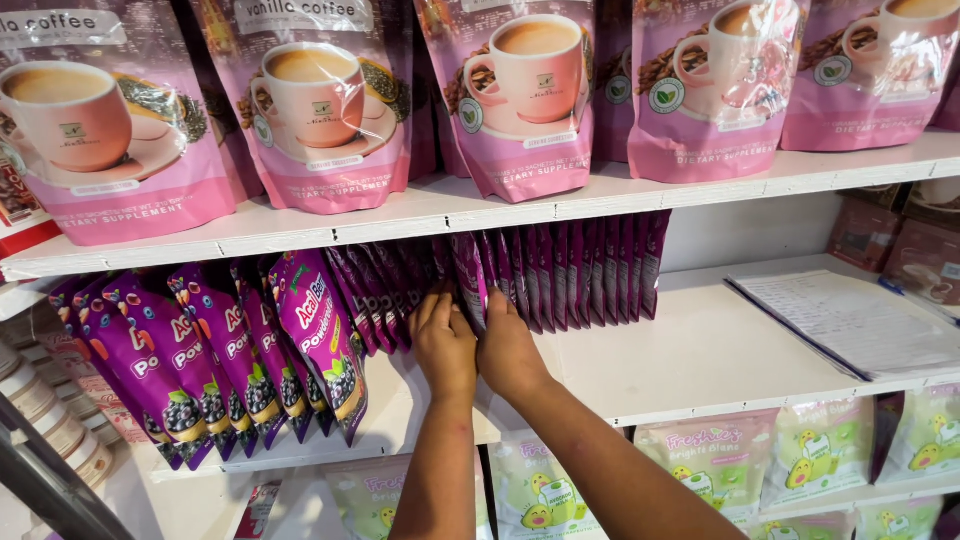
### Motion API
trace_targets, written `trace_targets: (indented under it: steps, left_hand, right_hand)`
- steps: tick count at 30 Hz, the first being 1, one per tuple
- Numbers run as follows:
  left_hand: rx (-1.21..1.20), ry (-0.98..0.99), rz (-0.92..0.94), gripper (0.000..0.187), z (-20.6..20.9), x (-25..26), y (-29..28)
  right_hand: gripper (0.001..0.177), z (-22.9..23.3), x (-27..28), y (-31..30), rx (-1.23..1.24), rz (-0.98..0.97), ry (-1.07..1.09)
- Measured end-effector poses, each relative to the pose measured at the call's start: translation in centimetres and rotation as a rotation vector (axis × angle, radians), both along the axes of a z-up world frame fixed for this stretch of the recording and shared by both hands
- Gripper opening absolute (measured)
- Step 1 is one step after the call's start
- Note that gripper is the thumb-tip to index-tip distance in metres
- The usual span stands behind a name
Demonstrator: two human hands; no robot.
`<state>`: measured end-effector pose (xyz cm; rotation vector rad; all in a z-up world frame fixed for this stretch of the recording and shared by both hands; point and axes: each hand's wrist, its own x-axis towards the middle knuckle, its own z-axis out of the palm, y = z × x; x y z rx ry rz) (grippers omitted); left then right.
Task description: The person takes purple sachets from a cardboard box and places them on a shelf, arranging them in a row. They then use a pen to write on a notepad placed on the shelf. Finally, the person wipes a small box with a cloth and places it on the shelf.
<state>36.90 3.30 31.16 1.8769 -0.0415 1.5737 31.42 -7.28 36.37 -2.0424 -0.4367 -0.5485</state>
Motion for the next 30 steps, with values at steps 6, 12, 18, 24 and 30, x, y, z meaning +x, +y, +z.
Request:
trace_targets:
  steps: [6,12,18,24,30]
  left_hand:
    - [0.001,0.003,-0.017,0.029,1.4,-2.1,-0.4]
    - [-0.107,-0.028,0.087,0.052,2.2,-3.0,-0.4]
    - [-0.357,0.212,0.1,0.039,-0.5,0.2,1.1]
    - [-0.54,0.38,-0.058,0.039,0.6,-0.4,0.8]
    - [-0.442,0.361,0.101,0.028,0.9,-0.7,0.8]
  right_hand:
    - [0.05,0.0,-0.1,0.1,-0.164,-0.026,0.218]
    - [0.073,-1.4,-1.7,-0.9,0.014,-0.062,-0.54]
    - [0.071,-1.7,-1.0,-0.6,-0.062,0.056,-0.204]
    - [0.067,-1.5,0.2,0.1,0.01,0.046,-0.039]
    - [0.071,-2.8,1.0,-0.1,-0.01,0.165,-0.145]
